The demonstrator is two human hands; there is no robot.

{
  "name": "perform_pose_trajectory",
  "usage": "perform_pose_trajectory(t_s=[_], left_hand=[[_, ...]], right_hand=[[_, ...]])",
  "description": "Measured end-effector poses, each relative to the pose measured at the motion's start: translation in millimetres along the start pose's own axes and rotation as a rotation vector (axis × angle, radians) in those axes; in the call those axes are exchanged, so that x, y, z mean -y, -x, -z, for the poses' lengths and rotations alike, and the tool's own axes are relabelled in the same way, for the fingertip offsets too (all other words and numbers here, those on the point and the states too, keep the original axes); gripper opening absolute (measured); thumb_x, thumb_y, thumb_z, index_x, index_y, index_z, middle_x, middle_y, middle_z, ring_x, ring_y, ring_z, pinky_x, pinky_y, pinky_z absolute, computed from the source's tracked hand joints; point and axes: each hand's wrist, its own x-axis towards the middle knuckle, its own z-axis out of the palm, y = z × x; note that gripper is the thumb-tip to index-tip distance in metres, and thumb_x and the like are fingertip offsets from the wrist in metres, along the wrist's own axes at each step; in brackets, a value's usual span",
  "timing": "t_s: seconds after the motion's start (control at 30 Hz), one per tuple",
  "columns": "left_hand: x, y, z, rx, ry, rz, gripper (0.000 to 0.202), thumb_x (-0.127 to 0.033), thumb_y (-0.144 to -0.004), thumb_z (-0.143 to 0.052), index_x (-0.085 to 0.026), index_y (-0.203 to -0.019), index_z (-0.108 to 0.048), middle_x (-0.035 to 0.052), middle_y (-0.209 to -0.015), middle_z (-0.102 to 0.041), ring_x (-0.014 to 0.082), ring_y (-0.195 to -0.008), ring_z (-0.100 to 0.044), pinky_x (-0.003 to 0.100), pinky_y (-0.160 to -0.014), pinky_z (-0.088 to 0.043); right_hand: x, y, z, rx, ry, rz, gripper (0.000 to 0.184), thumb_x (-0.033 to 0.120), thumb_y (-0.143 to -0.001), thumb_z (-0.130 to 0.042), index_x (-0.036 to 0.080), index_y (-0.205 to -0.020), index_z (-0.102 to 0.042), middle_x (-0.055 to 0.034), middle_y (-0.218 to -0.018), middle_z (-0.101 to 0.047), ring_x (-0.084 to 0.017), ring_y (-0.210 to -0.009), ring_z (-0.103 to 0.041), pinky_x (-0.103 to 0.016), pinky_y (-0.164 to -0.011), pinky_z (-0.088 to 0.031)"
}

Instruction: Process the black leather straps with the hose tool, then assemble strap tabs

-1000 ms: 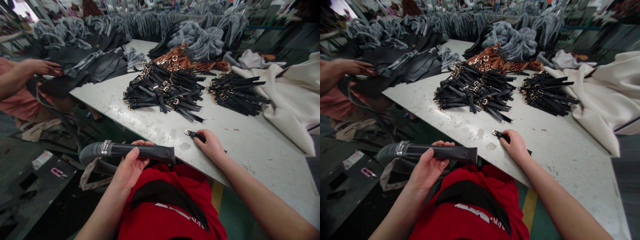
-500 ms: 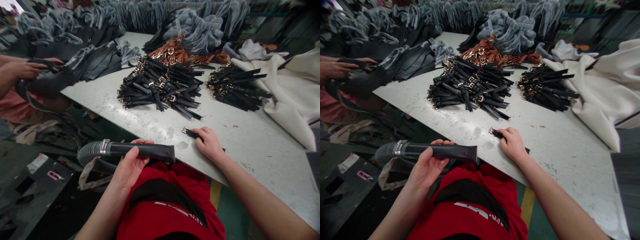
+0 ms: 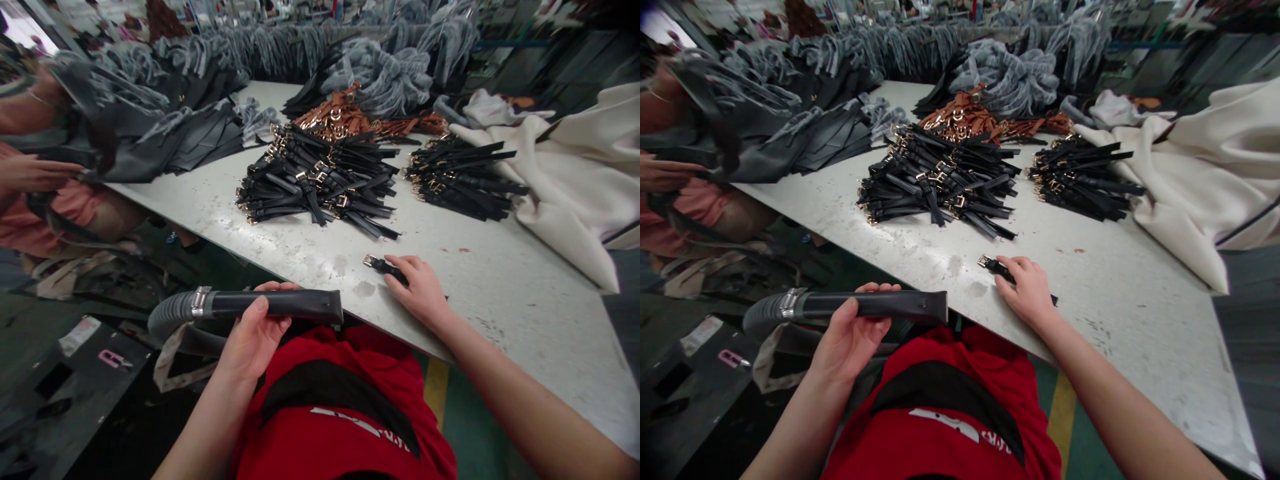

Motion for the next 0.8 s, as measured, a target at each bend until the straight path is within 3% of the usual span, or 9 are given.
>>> perform_pose_trajectory(t_s=[0.17, 0.4, 0.67, 0.8], left_hand=[[4.4, -1.6, -9.4, 0.018, -0.034, -0.002, 0.028, -0.032, -0.067, -0.070, -0.021, -0.091, -0.062, 0.0036, -0.097, -0.068, 0.0167, -0.088, -0.063, 0.019, -0.058, -0.052], [13.8, -11.3, -28.0, 0.069, -0.094, -0.029, 0.029, -0.031, -0.066, -0.070, -0.019, -0.090, -0.060, 0.0059, -0.097, -0.067, 0.0150, -0.082, -0.063, 0.019, -0.057, -0.050], [47.4, -52.4, -56.5, 0.134, -0.145, -0.084, 0.029, -0.028, -0.065, -0.071, -0.020, -0.088, -0.056, 0.0027, -0.097, -0.067, 0.0107, -0.076, -0.061, 0.017, -0.055, -0.048], [50.2, -64.4, -60.4, 0.170, -0.175, -0.077, 0.028, -0.030, -0.066, -0.069, -0.019, -0.088, -0.056, 0.0033, -0.096, -0.066, 0.0109, -0.075, -0.061, 0.017, -0.054, -0.047]], right_hand=[[6.1, -3.3, -1.3, 0.095, -0.017, 0.052, 0.035, 0.039, -0.081, -0.046, 0.023, -0.110, -0.060, -0.0092, -0.098, -0.057, -0.022, -0.090, -0.052, -0.038, -0.078, -0.040], [8.2, -6.0, 1.2, 0.091, -0.128, 0.001, 0.022, 0.020, -0.076, -0.045, 0.017, -0.091, -0.060, -0.0078, -0.085, -0.059, -0.020, -0.082, -0.052, -0.034, -0.076, -0.040], [5.6, -6.6, -2.1, 0.109, -0.095, 0.038, 0.021, 0.022, -0.082, -0.039, 0.016, -0.080, -0.059, -0.0092, -0.080, -0.056, -0.020, -0.081, -0.051, -0.033, -0.073, -0.039], [4.0, -6.9, -3.6, 0.097, -0.087, 0.038, 0.019, 0.021, -0.082, -0.040, 0.017, -0.082, -0.059, -0.0092, -0.082, -0.056, -0.020, -0.081, -0.051, -0.032, -0.073, -0.039]])
